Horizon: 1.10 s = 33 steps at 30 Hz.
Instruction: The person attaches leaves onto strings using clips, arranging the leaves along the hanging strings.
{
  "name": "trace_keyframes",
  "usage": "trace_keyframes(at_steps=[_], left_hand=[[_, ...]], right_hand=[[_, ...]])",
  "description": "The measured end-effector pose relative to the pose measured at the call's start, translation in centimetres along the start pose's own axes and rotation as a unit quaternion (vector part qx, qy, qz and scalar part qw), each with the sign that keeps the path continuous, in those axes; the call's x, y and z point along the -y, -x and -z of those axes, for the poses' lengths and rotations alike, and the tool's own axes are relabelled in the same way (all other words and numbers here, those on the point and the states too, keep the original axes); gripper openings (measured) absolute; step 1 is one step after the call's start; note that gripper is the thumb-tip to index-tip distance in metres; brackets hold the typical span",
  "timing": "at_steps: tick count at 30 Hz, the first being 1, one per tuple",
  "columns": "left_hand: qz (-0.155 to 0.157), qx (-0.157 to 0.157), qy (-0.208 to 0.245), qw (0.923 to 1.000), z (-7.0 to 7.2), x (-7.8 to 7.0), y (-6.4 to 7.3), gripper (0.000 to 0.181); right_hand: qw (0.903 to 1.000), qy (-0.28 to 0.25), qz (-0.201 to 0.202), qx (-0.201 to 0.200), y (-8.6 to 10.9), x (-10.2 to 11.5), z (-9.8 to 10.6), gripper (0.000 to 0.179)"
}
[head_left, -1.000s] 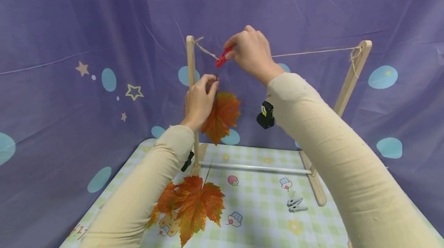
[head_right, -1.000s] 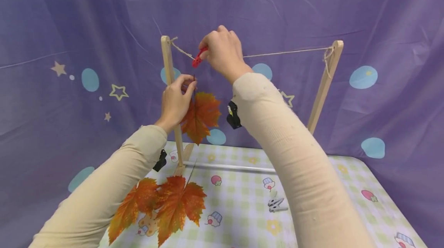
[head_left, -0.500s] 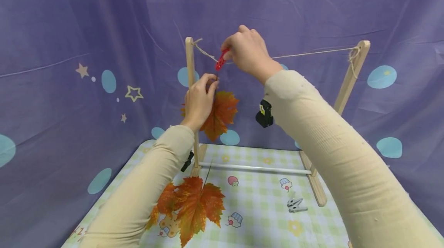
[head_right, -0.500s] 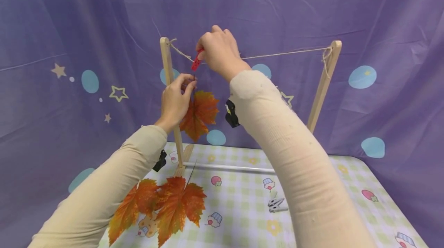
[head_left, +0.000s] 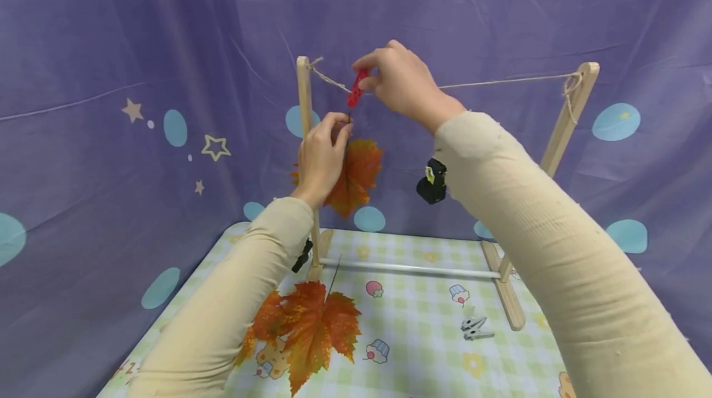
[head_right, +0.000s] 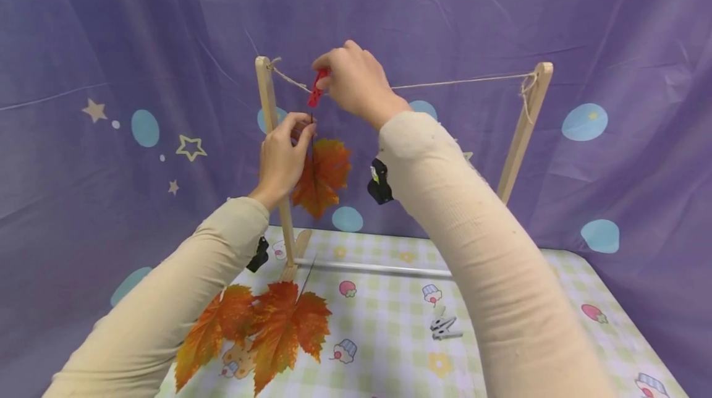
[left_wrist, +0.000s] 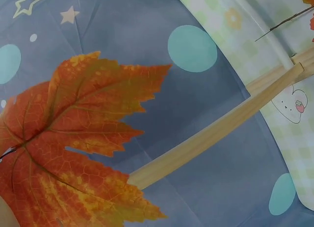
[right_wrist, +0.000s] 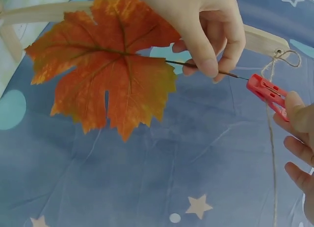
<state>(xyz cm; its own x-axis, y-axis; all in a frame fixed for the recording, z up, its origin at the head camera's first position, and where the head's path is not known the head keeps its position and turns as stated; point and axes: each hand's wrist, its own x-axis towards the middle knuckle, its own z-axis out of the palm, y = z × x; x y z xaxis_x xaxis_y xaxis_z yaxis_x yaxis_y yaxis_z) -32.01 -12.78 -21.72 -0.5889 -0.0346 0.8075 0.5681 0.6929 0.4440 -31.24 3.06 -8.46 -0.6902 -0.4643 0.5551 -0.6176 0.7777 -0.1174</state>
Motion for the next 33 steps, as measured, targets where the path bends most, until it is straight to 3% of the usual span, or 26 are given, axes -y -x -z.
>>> trace_keyframes(at_steps=[5,13,20,23,27,29,33], left_hand=[[0.01,0.013,0.005,0.9998,0.0,-0.1,-0.1,0.02],[0.019,0.046,0.003,0.9988,0.2,0.0,-0.1,0.025],[0.04,0.044,0.052,0.9968,0.7,-0.6,0.0,0.03],[0.049,0.047,0.085,0.994,1.2,-1.1,0.3,0.032],[0.053,0.047,0.12,0.9903,1.9,-1.4,0.9,0.031],[0.046,0.039,0.13,0.9896,2.2,-1.5,1.3,0.028],[0.027,0.025,0.152,0.9876,2.8,-1.9,2.0,0.025]], right_hand=[[0.9972,-0.064,-0.039,0.006,0.1,-0.1,-0.4,0.035],[0.9958,-0.077,-0.05,-0.002,0.2,0.0,-0.8,0.039],[0.9939,-0.075,-0.041,-0.069,1.0,-0.8,-1.4,0.039],[0.987,-0.092,-0.021,-0.13,2.0,-1.3,-1.7,0.036],[0.9675,-0.136,0.027,-0.212,3.6,-1.8,-1.8,0.029],[0.9589,-0.157,0.044,-0.232,4.5,-2.1,-1.7,0.028],[0.9508,-0.185,0.057,-0.242,7.0,-2.9,-1.8,0.028]])
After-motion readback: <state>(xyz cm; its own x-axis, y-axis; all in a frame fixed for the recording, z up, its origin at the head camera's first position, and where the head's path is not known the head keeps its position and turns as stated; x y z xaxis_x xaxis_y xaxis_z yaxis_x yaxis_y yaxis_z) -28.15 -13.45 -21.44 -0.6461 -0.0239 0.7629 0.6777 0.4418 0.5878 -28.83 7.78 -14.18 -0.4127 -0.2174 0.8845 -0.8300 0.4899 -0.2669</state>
